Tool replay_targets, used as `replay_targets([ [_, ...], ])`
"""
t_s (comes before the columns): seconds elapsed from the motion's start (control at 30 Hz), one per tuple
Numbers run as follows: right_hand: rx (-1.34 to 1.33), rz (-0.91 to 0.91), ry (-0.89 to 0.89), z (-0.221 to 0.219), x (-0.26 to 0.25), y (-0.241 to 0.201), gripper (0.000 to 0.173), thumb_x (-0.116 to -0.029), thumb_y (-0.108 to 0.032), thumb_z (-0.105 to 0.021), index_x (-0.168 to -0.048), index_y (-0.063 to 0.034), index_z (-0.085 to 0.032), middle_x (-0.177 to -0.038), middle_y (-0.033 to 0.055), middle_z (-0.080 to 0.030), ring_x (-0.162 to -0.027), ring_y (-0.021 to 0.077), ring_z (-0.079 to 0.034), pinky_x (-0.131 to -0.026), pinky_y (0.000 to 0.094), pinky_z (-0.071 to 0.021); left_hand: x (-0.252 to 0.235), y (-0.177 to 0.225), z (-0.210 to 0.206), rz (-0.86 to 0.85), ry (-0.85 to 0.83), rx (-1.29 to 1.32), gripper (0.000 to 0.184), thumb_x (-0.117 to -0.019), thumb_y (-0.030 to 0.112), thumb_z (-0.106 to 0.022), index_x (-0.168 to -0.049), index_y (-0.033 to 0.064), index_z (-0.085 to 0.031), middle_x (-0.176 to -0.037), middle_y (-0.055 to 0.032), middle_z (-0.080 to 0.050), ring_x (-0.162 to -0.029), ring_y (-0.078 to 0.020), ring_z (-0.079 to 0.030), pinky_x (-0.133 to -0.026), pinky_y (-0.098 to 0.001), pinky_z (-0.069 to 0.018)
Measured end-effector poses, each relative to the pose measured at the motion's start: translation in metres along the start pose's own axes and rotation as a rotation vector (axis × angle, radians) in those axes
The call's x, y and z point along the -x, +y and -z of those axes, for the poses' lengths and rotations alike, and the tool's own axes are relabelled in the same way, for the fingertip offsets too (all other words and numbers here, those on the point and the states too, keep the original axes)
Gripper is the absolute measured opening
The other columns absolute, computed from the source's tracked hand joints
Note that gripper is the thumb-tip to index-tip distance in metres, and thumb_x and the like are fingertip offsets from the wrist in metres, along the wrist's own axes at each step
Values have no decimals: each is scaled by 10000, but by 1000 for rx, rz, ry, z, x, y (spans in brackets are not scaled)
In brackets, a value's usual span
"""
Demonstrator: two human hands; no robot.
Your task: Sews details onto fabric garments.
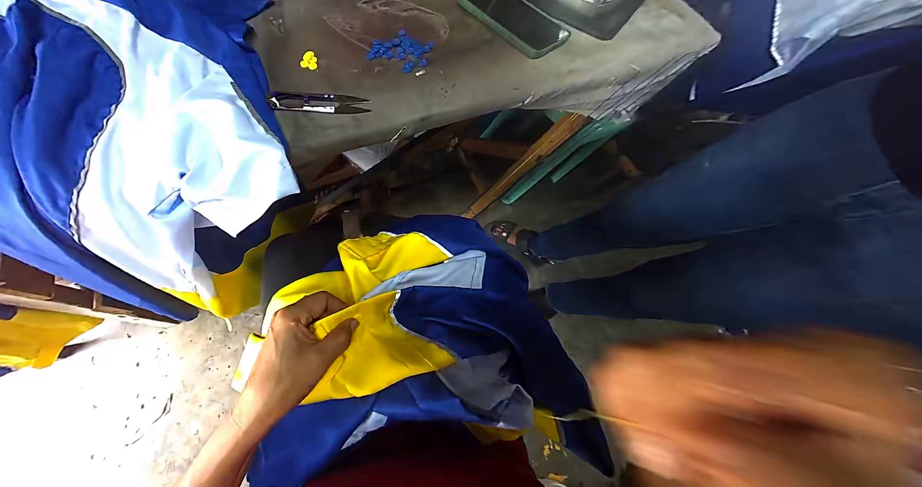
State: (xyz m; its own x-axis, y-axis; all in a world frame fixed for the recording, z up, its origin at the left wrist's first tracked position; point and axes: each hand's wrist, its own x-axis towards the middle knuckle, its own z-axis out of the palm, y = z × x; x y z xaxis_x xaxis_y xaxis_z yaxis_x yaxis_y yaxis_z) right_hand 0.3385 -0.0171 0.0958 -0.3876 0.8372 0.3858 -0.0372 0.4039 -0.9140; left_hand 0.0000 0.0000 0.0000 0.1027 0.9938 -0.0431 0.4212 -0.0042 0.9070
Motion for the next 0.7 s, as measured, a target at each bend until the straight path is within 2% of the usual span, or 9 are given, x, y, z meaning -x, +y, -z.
replay_targets([
  [0.07, -90, -65, -142, -54, -37, 38, 244, -1015, -171, -604, -1253, -113, -616, -845, -48, -645, -674, 5, -612, -588, 177, -551, 3, 0, -1, -30, 31, -19, 82, -871, 213, -734, -907, 140, -733, -750, 92, -692, -650, 49, -626, -585, -125, -522],
  [0.13, -93, -115, -261, -86, -51, 74, 274, -983, -59, -581, -1249, 4, -569, -754, 12, -579, -620, 50, -555, -561, 207, -500, 7, -1, -1, -37, 48, -26, 83, -874, 220, -732, -906, 143, -730, -755, 93, -691, -649, 42, -627, -579, -129, -525],
  [0.2, -69, -169, -312, -103, -56, 97, 300, -949, -16, -584, -1241, 44, -553, -697, 14, -548, -573, 41, -507, -527, 186, -445, 9, -2, -1, -44, 62, -28, 83, -875, 223, -728, -905, 146, -731, -769, 96, -692, -661, 43, -630, -584, -125, -528],
  [0.27, -49, -209, -316, -111, -56, 108, 307, -939, -10, -583, -1239, 46, -545, -676, 0, -509, -552, 22, -455, -506, 166, -392, 11, -4, -1, -57, 80, -20, 87, -868, 218, -724, -906, 140, -730, -777, 92, -697, -666, 41, -637, -588, -122, -534],
  [0.33, -44, -222, -306, -115, -55, 114, 307, -935, -10, -581, -1235, 43, -542, -676, -1, -498, -551, 21, -441, -504, 163, -379, 13, -7, -2, -70, 91, -10, 93, -868, 218, -724, -902, 132, -729, -778, 87, -694, -672, 39, -636, -590, -122, -534],
  [0.7, -13, -235, -313, -117, -58, 117, 309, -928, -5, -587, -1231, 38, -544, -674, 6, -512, -557, 32, -460, -516, 171, -399, 14, -12, -5, -96, 134, -32, 112, -861, 243, -726, -887, 134, -733, -793, 86, -688, -693, 47, -628, -611, -112, -529],
])
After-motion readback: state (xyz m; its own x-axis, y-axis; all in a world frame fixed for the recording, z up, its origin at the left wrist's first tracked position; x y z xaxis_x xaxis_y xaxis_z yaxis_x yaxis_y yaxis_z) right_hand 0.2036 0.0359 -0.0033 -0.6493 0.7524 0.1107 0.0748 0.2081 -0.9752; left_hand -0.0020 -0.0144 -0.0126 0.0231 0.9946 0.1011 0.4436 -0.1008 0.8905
